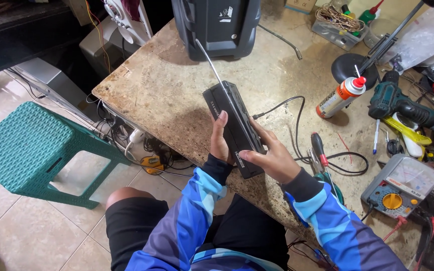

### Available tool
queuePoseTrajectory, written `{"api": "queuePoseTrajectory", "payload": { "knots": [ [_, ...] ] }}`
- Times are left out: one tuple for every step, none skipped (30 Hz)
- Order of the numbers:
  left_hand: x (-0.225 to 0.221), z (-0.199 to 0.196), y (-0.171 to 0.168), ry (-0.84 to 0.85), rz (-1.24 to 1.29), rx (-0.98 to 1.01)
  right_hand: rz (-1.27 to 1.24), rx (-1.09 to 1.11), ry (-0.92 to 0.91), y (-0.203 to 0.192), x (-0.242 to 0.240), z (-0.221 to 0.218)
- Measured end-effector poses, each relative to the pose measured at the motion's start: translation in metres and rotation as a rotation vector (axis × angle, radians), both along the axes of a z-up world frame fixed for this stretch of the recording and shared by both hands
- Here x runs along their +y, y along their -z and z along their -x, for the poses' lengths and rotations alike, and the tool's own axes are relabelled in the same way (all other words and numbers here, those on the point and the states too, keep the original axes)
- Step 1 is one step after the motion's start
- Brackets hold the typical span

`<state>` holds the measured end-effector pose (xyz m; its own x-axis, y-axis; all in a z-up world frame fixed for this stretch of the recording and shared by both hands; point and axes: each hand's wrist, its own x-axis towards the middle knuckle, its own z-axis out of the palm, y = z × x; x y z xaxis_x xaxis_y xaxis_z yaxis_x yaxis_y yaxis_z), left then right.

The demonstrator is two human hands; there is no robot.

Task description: Reassembling a radio casing by connecting internal components and fastening the shell with a power drill.

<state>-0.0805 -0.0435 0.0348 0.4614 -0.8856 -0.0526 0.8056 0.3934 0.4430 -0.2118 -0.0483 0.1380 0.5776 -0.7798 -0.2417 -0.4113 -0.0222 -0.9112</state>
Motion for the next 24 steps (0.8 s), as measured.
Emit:
{"api": "queuePoseTrajectory", "payload": {
  "knots": [
    [0.002,-0.001,-0.003,0.000,0.001,0.003,0.001,0.003,0.000,0.002,-0.002,-0.001],
    [0.004,-0.001,-0.006,0.023,-0.018,-0.015,0.011,0.030,-0.016,0.003,-0.003,-0.001],
    [0.005,-0.001,-0.009,0.047,-0.036,-0.032,0.020,0.058,-0.032,0.005,-0.005,-0.001],
    [0.003,-0.002,-0.003,0.048,-0.038,-0.029,0.018,0.061,-0.031,0.007,-0.005,0.000],
    [0.001,-0.003,0.002,0.103,-0.050,0.021,0.045,0.096,-0.053,0.010,-0.005,0.001],
    [-0.002,-0.006,0.006,0.160,-0.062,0.066,0.072,0.126,-0.073,0.012,-0.006,0.001],
    [0.001,-0.007,0.000,0.163,-0.064,0.064,0.071,0.123,-0.069,0.011,-0.004,0.001],
    [0.004,-0.007,-0.006,0.182,-0.072,0.097,0.078,0.131,-0.067,0.010,-0.003,0.001],
    [0.007,-0.008,-0.012,0.200,-0.081,0.129,0.085,0.138,-0.064,0.008,-0.002,0.000],
    [0.006,-0.009,-0.013,0.202,-0.084,0.133,0.082,0.142,-0.063,0.009,-0.002,0.000],
    [0.006,-0.011,-0.013,0.215,-0.070,0.107,0.070,0.110,-0.040,0.011,-0.002,-0.001],
    [0.006,-0.013,-0.013,0.230,-0.058,0.081,0.056,0.078,-0.016,0.013,-0.002,-0.001],
    [0.008,-0.011,-0.018,0.233,-0.063,0.084,0.050,0.080,-0.013,0.015,-0.005,0.002],
    [0.010,-0.010,-0.023,0.159,-0.034,-0.033,0.045,0.012,-0.022,0.017,-0.009,0.005],
    [0.012,-0.009,-0.027,0.086,-0.005,-0.151,0.041,-0.057,-0.031,0.018,-0.012,0.008],
    [0.010,-0.011,-0.027,0.087,-0.006,-0.150,0.040,-0.057,-0.030,0.016,-0.008,0.008],
    [0.008,-0.014,-0.026,0.059,0.001,-0.172,0.002,-0.101,-0.025,0.013,-0.005,0.009],
    [0.008,-0.017,-0.025,0.029,0.007,-0.193,-0.038,-0.145,-0.023,0.010,-0.001,0.009],
    [0.007,-0.014,-0.019,0.027,0.004,-0.192,-0.041,-0.144,-0.024,0.015,-0.002,0.010],
    [0.002,-0.013,-0.015,0.023,0.015,-0.144,-0.034,-0.152,-0.011,0.017,-0.006,0.011],
    [-0.003,-0.011,-0.012,0.019,0.026,-0.097,-0.027,-0.160,0.003,0.020,-0.009,0.012],
    [-0.003,-0.011,-0.011,0.016,0.032,-0.098,-0.021,-0.160,0.000,0.016,-0.006,0.009],
    [-0.004,-0.010,-0.010,0.027,0.023,-0.072,-0.017,-0.178,0.000,0.013,-0.003,0.006],
    [-0.004,-0.008,-0.008,0.039,0.011,-0.045,-0.017,-0.194,0.001,0.011,0.001,0.005]
  ]
}}
